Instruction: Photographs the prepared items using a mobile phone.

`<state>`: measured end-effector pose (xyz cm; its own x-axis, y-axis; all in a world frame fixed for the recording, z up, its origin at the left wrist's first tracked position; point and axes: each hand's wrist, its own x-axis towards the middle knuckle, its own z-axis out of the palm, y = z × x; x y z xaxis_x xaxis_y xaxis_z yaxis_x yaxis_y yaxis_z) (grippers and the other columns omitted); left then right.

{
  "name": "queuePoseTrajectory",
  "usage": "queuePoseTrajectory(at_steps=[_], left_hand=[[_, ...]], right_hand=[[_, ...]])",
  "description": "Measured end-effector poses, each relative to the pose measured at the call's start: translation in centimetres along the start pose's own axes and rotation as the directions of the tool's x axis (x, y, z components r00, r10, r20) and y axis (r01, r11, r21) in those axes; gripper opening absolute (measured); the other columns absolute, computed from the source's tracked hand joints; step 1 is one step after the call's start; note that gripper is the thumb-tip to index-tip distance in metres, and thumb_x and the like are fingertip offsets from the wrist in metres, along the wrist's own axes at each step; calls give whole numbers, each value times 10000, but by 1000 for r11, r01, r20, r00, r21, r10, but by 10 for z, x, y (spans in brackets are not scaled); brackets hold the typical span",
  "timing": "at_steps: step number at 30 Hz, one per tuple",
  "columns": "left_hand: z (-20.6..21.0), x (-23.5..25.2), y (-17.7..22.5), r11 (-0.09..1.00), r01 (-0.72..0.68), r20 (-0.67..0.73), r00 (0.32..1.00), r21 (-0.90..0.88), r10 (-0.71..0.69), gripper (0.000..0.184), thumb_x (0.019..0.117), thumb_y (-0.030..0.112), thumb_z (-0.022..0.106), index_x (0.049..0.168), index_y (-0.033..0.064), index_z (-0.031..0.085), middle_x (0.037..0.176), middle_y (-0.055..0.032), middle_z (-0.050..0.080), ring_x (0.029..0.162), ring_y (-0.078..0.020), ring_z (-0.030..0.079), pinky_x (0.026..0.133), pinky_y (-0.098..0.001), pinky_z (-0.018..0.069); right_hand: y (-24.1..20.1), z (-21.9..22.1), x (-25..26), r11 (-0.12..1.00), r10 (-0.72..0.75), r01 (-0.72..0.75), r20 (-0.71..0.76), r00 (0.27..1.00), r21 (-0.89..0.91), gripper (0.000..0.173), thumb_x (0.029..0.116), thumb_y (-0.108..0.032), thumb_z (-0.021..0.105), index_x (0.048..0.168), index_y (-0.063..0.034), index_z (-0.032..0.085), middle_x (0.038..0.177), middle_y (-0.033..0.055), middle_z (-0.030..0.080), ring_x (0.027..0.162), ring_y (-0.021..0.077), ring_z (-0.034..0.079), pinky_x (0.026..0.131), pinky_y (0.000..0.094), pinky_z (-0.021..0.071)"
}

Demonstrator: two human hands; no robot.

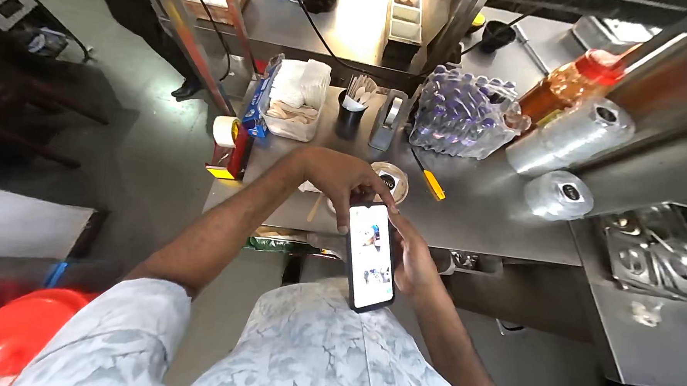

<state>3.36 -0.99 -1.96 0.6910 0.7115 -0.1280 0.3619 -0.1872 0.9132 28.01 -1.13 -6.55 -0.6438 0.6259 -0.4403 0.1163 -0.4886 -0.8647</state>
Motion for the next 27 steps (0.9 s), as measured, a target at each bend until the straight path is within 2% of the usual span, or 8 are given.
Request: queuePoseTrajectory(at_steps=[2, 5, 7, 10, 12, 14, 20, 27], left_hand=[[1, 5, 3, 999, -2, 0, 1000, 38, 2, 707, 682, -1, 901, 1333, 24, 627, 1034, -85, 707, 860, -122, 667, 796, -293, 581], [-1, 7, 9, 998, 0, 4, 1000, 70, 0, 706, 675, 1, 909, 1326, 34, 637, 1062, -76, 726, 905, -120, 683, 828, -302, 582], [-2, 6, 10, 997, 5, 8, 1000, 73, -5, 721, 672, -9, 913, 1335, 42, 636, 1063, -79, 724, 906, -131, 682, 828, -316, 584], [0, 3, 5, 1000, -11, 2, 1000, 23, 11, 737, 657, -39, 910, 1335, 32, 632, 935, -88, 686, 768, -131, 639, 727, -301, 575], [-1, 1, 1, 1000, -24, 1, 1000, 12, 24, 723, 672, -23, 909, 1337, 35, 634, 941, -92, 694, 745, -125, 641, 702, -292, 579], [-1, -2, 2, 1000, -15, 2, 1000, -9, 15, 725, 678, -32, 902, 1347, 34, 631, 970, -101, 710, 759, -127, 661, 708, -289, 591], [-2, -1, 4, 1000, -3, -16, 1000, 24, 3, 737, 673, -30, 903, 1355, 47, 632, 972, -98, 714, 758, -127, 660, 704, -295, 587], [-4, 2, 2, 1000, -10, 1, 1000, -17, 10, 744, 673, -50, 896, 1360, 44, 625, 1005, -95, 723, 794, -134, 682, 731, -294, 603]], right_hand=[[-11, 3, 5, 996, 37, -41, -49, 998, -78, 530, 953, -632, 587, 1218, -190, 712, 999, 66, 747, 831, 172, 724, 707, 377, 616], [-18, 9, 9, 982, 63, -87, -144, 988, -168, 459, 896, -621, 682, 1052, -192, 731, 809, 48, 699, 608, 134, 647, 512, 310, 543], [-19, 10, 10, 988, 36, -53, -117, 993, -145, 418, 924, -547, 695, 1049, -150, 733, 828, 69, 711, 635, 148, 668, 546, 324, 571], [-16, 5, 8, 997, -7, 6, -14, 1000, -82, 299, 983, -348, 688, 1074, -65, 723, 893, 121, 726, 720, 178, 700, 637, 342, 605], [-12, 1, 4, 998, -31, 33, 42, 999, -59, 199, 974, -208, 697, 1035, -20, 710, 876, 143, 720, 710, 176, 696, 637, 325, 602], [-12, -4, 0, 999, -39, 42, 116, 992, -30, 188, 938, -125, 692, 1090, -14, 689, 921, 156, 720, 748, 173, 705, 669, 317, 610], [-10, -10, -3, 998, -67, 67, 135, 989, 8, 234, 928, -154, 634, 1124, -36, 686, 943, 146, 720, 764, 164, 708, 669, 313, 608], [-8, -4, 0, 991, -120, 123, 48, 992, -48, 199, 957, -199, 627, 1050, -40, 702, 884, 138, 720, 717, 174, 699, 628, 328, 601]])
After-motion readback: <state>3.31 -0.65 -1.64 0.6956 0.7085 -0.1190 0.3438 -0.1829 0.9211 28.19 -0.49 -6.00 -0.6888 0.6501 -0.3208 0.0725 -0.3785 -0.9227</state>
